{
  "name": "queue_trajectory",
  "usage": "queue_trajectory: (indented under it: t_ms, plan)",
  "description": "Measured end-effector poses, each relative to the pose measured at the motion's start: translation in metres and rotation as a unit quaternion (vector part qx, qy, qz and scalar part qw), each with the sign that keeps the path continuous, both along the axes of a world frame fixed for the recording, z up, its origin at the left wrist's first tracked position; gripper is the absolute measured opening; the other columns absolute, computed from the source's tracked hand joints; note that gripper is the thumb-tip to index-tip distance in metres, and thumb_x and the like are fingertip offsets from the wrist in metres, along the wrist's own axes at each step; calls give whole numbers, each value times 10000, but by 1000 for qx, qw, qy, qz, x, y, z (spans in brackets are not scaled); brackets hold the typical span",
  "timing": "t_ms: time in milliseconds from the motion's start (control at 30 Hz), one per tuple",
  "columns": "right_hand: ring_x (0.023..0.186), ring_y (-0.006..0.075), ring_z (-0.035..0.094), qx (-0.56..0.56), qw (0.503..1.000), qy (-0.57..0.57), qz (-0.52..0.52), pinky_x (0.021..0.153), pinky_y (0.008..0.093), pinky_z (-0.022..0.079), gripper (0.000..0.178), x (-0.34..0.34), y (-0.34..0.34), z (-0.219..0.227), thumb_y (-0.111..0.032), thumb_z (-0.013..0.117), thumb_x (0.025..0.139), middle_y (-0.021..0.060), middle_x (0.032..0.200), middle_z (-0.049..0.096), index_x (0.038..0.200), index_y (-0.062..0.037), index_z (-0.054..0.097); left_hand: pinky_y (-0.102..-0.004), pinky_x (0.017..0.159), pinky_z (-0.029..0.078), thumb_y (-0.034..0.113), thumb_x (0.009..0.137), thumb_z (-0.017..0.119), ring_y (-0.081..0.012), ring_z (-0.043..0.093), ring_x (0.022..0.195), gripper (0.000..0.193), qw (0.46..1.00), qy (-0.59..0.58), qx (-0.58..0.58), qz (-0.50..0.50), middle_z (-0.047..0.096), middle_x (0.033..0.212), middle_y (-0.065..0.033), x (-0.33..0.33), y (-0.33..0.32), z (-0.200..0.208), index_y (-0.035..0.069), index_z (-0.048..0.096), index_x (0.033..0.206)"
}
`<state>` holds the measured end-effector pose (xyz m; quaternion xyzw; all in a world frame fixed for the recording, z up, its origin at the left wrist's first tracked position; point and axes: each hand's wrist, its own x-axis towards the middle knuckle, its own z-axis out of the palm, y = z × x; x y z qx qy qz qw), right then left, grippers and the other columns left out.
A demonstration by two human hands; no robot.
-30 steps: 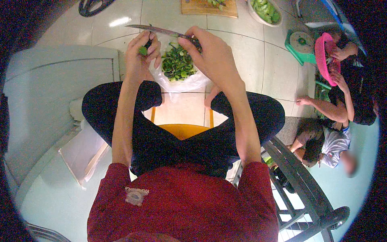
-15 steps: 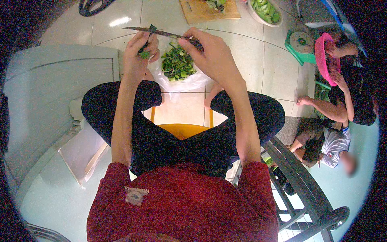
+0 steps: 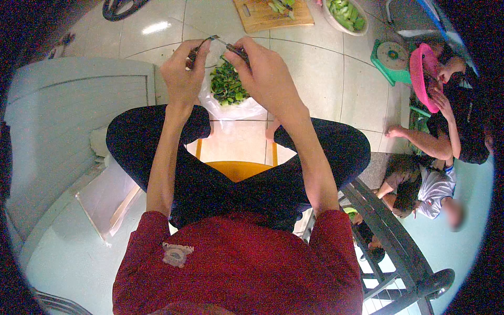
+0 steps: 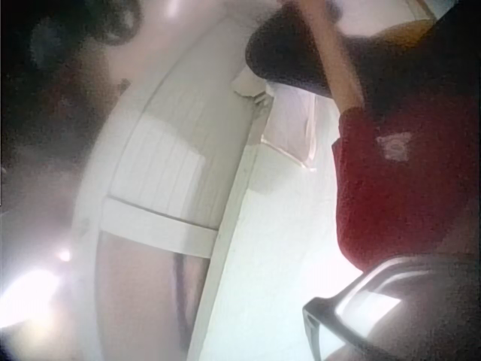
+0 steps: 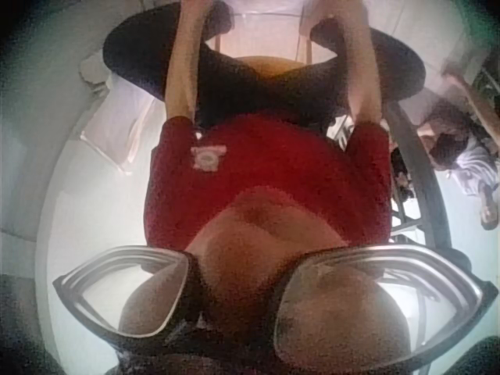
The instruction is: The person chops green vegetables by hand using a knife and places the pieces into a plastic bag.
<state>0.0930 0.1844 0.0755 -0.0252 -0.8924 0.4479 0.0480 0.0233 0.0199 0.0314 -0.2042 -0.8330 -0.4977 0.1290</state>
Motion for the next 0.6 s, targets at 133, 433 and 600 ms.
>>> queue_trajectory:
  t_ms: [133, 433, 600]
  plan:
    - [854, 447, 644, 23, 999, 29, 2, 719, 512, 500, 273, -1, -4, -5, -280, 554, 1005, 243, 895, 670, 1033, -8, 564, -290, 569, 503, 121, 898, 733, -166, 653, 607, 99, 999, 32, 3, -13, 710, 795, -107, 2, 0, 0, 38, 701, 940]
    - [819, 466, 647, 144, 988, -52, 6, 691, 556, 510, 203, 3, -3, -5, -226, 508, 1014, 246, 858, 668, 1035, -24, 501, -361, 579, 523, 71, 914, 679, -297, 663, 658, 84, 996, 80, -31, -35, 674, 857, -139, 0, -1, -6, 35, 635, 976]
    - [724, 454, 665, 216, 973, -75, 26, 638, 553, 536, 209, 7, -3, -1, -245, 505, 1012, 233, 746, 663, 1060, -46, 544, -368, 579, 525, 80, 921, 672, -298, 667, 662, 70, 995, 96, -30, -22, 675, 856, -137, -4, -3, -11, 40, 632, 962]
